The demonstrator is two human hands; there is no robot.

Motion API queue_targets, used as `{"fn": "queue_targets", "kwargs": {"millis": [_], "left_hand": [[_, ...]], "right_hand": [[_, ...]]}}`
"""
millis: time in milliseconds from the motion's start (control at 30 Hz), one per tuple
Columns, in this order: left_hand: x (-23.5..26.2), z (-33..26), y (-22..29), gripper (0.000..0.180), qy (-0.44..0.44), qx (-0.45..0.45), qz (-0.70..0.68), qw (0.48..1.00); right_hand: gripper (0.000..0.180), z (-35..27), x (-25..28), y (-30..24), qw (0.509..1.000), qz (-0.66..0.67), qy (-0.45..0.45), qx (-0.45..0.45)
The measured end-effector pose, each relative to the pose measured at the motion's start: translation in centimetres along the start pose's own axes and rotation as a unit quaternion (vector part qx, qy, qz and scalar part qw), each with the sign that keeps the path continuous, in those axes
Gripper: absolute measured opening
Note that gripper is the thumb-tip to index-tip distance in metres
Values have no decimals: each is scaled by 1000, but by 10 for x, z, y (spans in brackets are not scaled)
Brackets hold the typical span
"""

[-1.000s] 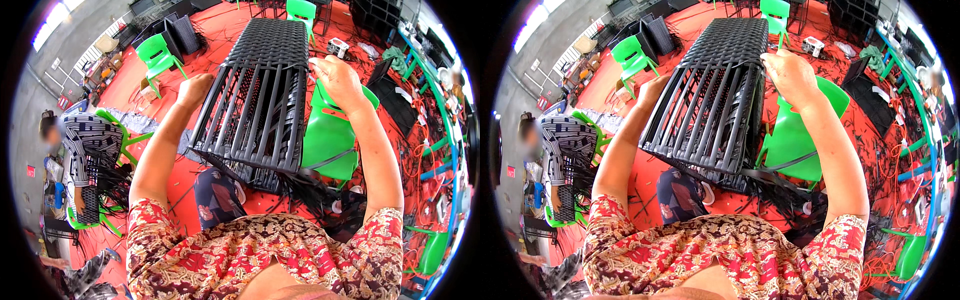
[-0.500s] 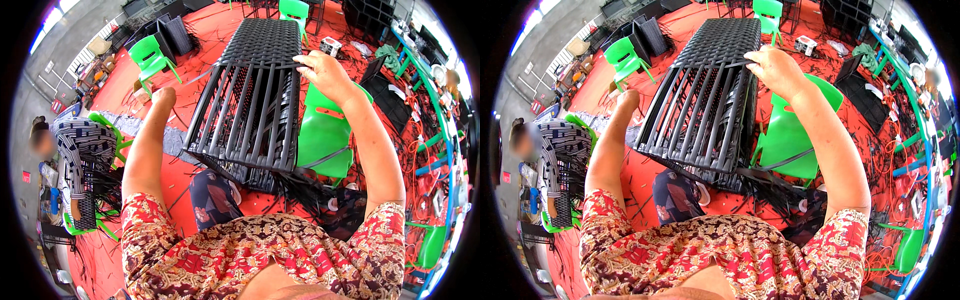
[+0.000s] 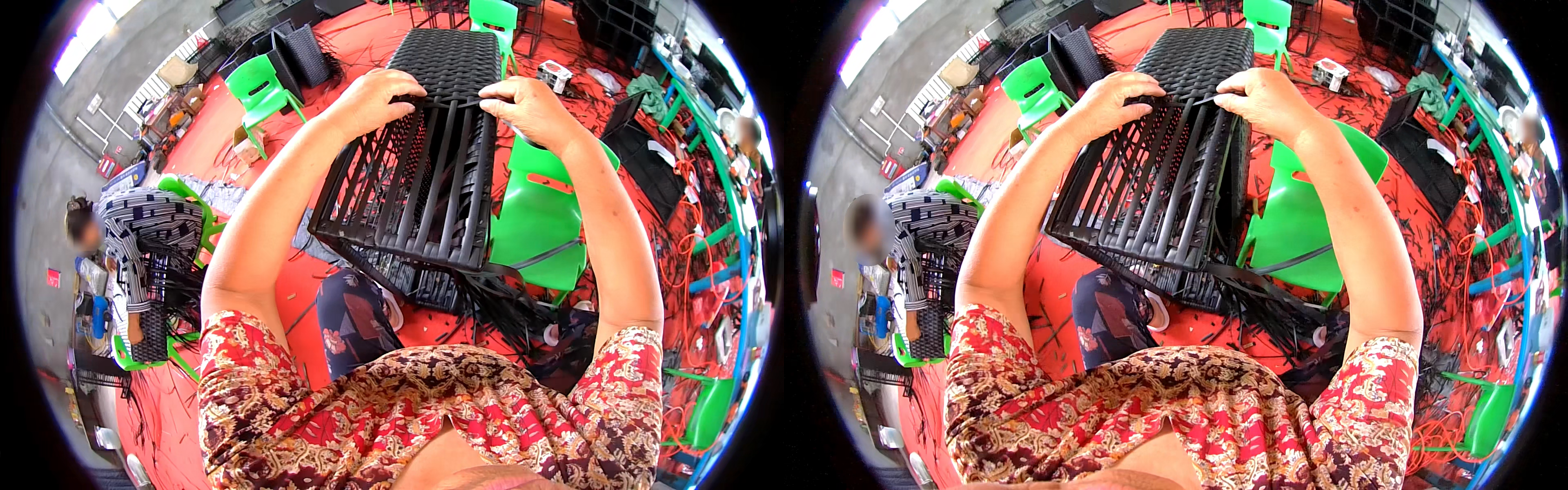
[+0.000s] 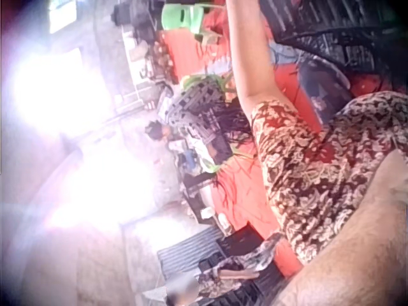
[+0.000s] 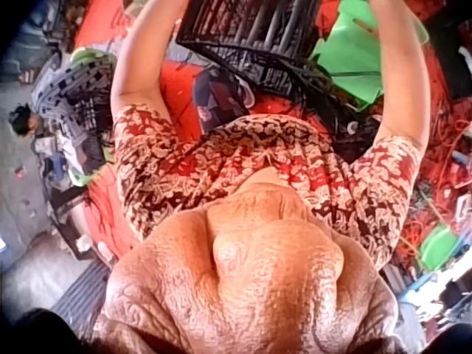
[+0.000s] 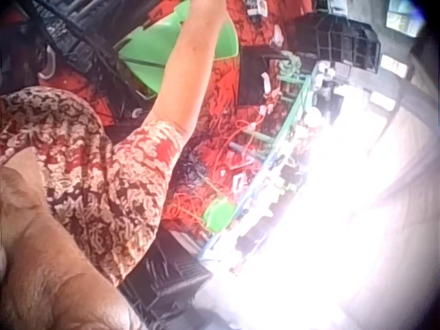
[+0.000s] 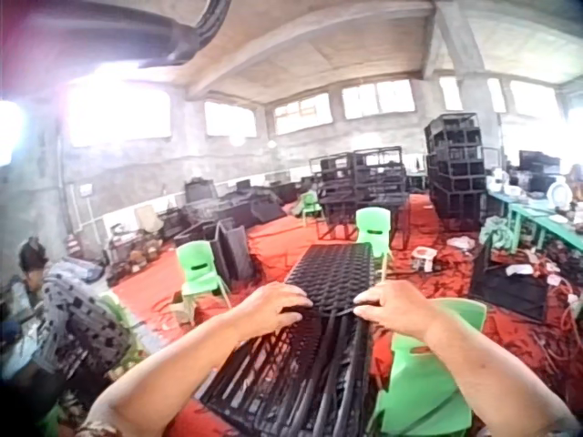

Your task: The person weaves black plastic strips through a chair frame by hand, pulling them tight and securing them into the existing pattern.

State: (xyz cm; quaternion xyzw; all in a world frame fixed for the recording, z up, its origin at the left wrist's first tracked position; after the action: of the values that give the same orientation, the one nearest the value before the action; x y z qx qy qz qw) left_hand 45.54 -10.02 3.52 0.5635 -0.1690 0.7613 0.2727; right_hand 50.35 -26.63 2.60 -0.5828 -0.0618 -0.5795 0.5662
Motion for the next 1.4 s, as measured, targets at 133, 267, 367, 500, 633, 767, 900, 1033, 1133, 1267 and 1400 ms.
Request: {"fn": "queue_targets", "kwargs": {"millis": [133,267,367,500,633,767,900,1033,1133,1267,1400], "left_hand": [[-3,-2,-6,24,65,11,50,997],[-3,0,-7,22,101,0,63,993],[-2,-4,-7,22,125,-11,85,988],[-3,-3,-9,21,126,15,61,990],[-2,-3,-20,22,111,52,0,993],[1,-11,-38,22,113,122,-58,984],[11,-47,-68,24,249,182,-290,906],[-9,-88,-92,24,224,237,-215,921],[-40,-96,-89,28,188,260,-391,862],[-50,-91,-79,27,219,199,-500,814],[-58,-93,-115,21,237,221,-281,903]], "right_hand": [[24,4,0,-5,999,-15,29,26],[24,8,4,-5,996,-90,18,-14],[26,-7,30,-7,991,-65,113,15],[27,-38,43,15,984,29,177,21],[31,-61,21,39,964,136,230,12],[29,-61,5,53,926,272,260,22],[26,-51,8,31,918,293,262,62],[26,-44,12,34,926,270,257,61],[26,-42,16,34,939,232,250,45],[26,-36,17,30,947,211,238,46],[28,-41,28,28,950,202,237,33]]}}
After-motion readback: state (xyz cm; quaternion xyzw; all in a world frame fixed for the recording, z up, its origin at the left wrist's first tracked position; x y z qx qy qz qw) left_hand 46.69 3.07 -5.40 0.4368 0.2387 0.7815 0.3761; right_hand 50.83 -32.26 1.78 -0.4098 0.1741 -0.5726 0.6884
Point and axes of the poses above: each hand's wrist, its own z-axis towards the middle knuckle, its own x-axis out of the back of the hand, y = z × x, the point moved 8 cm from there along z, towards the middle knuckle, and after that the axes turned 7 degrees about -y, right-handed, at the moved point
